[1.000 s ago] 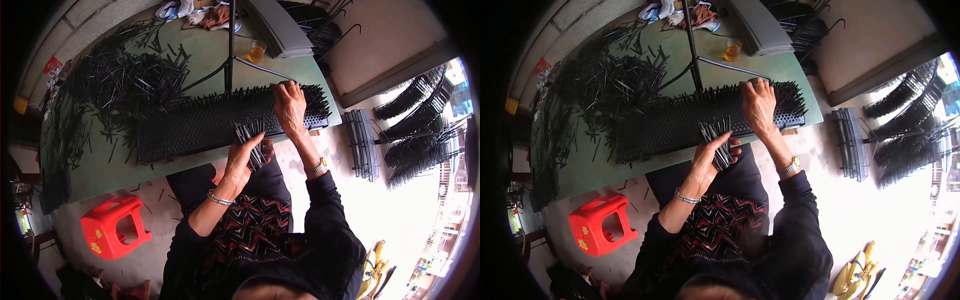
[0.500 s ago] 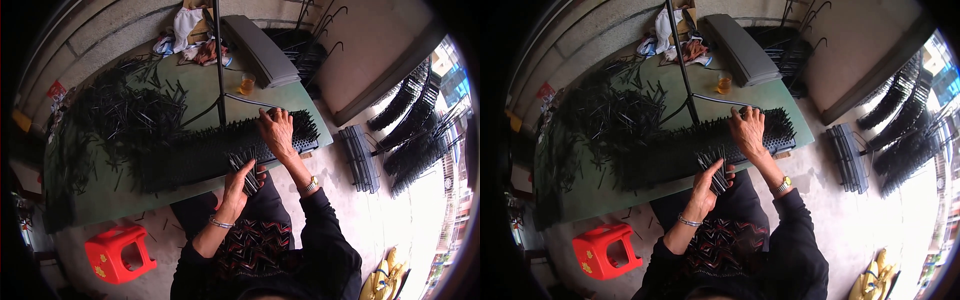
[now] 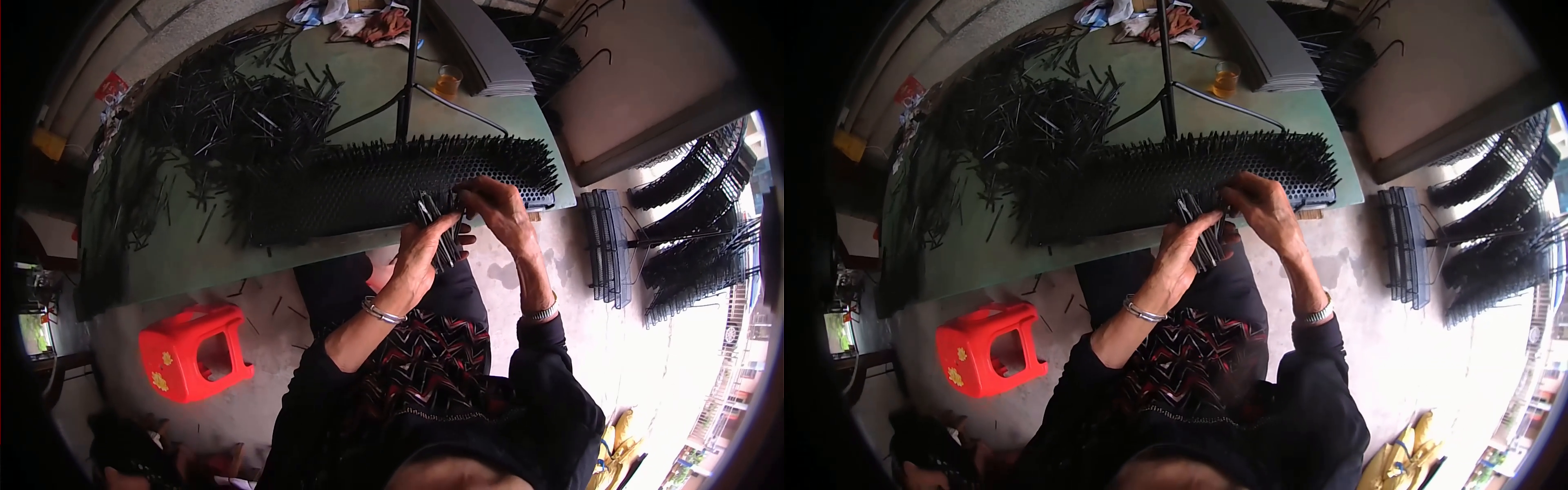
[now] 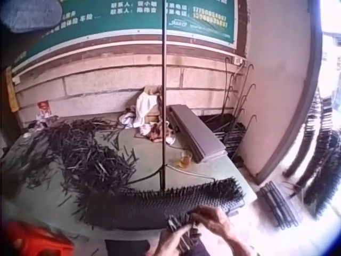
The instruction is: Manually inserting individual plastic spikes into a perforated base plate to assemble a spiked mat.
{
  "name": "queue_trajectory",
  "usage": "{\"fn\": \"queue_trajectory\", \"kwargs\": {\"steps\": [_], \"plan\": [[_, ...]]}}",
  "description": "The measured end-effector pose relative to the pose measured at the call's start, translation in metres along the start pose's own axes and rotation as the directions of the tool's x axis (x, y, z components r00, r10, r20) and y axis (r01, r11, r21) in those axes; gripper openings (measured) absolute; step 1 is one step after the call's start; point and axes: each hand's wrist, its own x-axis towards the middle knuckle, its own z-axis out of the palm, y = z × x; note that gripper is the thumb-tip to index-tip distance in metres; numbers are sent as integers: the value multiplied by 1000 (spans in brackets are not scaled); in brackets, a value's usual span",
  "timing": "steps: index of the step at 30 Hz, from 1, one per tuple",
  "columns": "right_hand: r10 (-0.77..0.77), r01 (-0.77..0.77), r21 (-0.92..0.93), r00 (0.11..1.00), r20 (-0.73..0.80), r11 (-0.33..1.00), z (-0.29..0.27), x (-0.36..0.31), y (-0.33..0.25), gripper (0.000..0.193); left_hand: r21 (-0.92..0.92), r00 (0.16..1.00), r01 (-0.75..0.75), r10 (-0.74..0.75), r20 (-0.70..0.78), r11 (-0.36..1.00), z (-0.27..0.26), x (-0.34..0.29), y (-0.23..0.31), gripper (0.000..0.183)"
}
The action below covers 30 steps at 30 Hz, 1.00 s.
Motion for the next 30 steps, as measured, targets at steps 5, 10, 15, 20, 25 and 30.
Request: {"fn": "queue_trajectory", "kwargs": {"steps": [5,10,15,20,25,30], "plan": [[54,-56,52,998,27,997,-4,-4,-3,14,92,999,-14,16,-28,996,1,-2,0,21],[90,-91,11,994,65,996,-12,-5,-3,13,121,999,-3,9,-47,993,0,2,-8,24],[39,-32,88,996,-75,996,-24,-4,-11,8,39,997,51,-49,-61,998,-5,11,-8,25],[-164,82,-186,860,-484,979,-31,19,-18,9,-28,994,110,-110,-2,994,-7,15,-8,27],[-242,122,-263,836,-493,957,-32,50,5,12,-74,982,186,-181,61,980,-2,16,-10,26],[-210,87,-292,881,-424,953,-40,62,14,11,-62,979,198,-195,53,978,-5,15,-10,25]]}}
